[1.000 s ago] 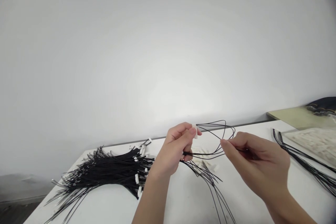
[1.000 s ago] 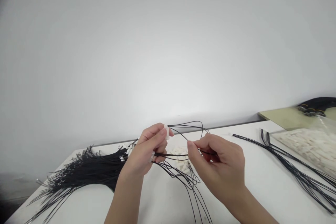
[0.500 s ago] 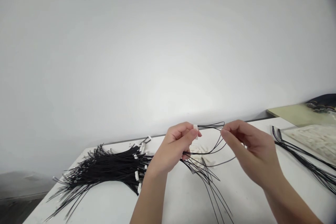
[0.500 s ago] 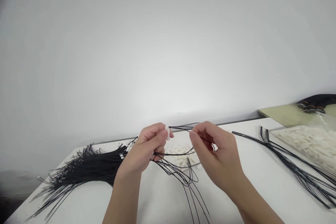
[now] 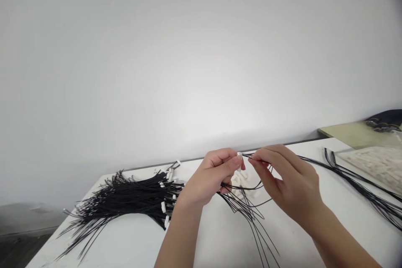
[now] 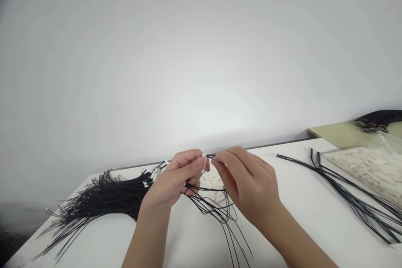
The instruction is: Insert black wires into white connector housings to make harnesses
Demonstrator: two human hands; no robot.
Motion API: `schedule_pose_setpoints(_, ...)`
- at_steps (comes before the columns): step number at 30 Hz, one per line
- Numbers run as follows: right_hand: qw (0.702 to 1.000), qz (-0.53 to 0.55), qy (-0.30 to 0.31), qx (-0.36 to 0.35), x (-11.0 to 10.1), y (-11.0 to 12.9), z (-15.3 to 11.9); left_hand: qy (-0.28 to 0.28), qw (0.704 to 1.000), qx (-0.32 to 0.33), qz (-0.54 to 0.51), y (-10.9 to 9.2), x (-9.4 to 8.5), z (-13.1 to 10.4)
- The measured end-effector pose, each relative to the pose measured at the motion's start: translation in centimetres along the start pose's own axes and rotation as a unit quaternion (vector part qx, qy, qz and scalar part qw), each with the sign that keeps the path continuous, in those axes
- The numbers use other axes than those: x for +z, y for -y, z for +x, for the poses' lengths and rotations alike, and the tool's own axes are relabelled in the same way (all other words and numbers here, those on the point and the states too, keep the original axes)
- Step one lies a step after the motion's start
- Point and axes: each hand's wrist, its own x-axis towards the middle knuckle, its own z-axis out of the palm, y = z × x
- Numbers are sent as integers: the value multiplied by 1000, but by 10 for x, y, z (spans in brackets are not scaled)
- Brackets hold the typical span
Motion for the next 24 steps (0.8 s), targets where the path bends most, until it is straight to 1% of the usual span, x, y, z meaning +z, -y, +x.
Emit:
schedule_pose_setpoints(15, 1000, -11, 9, 2, 2, -1, 0, 15, 1000, -18, -17, 2, 1, 4)
schedule_pose_setpoints(19, 1000, -18, 18, 1, 2, -3, 0, 4, 999, -12, -29, 3, 3, 4)
schedule_pose_setpoints(21, 999, -44, -3, -9, -1, -4, 0, -8, 999, -3, -41, 3, 4, 5)
schedule_pose_setpoints(22, 997, -65, -30, -16, -3, -3, 0, -15, 999, 3, -48, 3, 4, 5)
schedule_pose_setpoints(24, 989, -103, -103, -37, -9, 2, -1, -35, 997, 12, -66, 2, 4, 6)
